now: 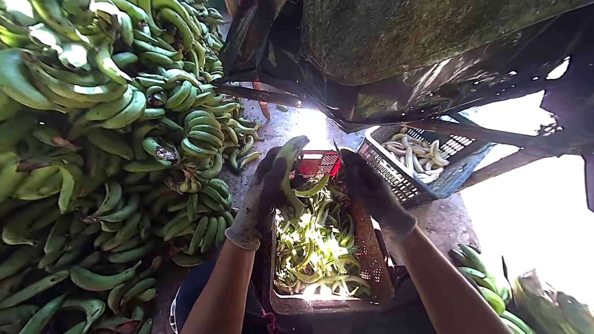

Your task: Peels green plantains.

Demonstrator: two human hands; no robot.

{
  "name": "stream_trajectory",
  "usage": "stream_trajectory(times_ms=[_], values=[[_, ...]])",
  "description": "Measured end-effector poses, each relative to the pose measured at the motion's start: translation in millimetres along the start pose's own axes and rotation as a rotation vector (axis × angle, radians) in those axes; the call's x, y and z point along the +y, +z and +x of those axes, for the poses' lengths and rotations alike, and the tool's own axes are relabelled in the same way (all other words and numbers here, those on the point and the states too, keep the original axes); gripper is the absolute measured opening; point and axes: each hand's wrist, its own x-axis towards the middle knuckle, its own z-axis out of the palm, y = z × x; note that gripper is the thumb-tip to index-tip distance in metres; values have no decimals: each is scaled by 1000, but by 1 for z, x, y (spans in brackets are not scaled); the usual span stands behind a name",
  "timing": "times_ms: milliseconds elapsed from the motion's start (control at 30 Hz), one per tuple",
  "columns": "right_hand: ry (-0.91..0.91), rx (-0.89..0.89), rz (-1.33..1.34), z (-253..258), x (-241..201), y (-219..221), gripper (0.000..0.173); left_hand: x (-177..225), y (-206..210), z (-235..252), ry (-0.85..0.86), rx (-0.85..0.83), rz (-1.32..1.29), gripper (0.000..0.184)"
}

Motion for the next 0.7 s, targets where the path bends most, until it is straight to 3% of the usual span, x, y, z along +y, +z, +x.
stream_trajectory(times_ms=[100,133,233,300,367,467,567,600,700], values=[[-89,-30,-40,-22,-22,39,84,-10,13,4,26,190,6,50],[-187,-17,-138,-27,-23,50,83,-14,18,5,41,212,0,46],[-503,140,-426,-26,-7,71,56,-28,26,4,49,219,-7,40],[-463,155,-425,-28,-9,67,39,-28,31,0,-8,198,-9,44],[-305,108,-307,-30,-15,58,32,-25,35,0,-12,148,18,49],[-48,-24,95,-29,-19,36,27,-20,30,7,53,143,188,50],[-46,-67,452,-25,-17,10,21,-7,11,15,35,220,70,47],[-56,-63,372,-23,-16,3,28,-5,3,13,21,189,-24,45],[7,-187,45,-17,-16,-3,70,-3,-7,13,41,26,-252,45]])
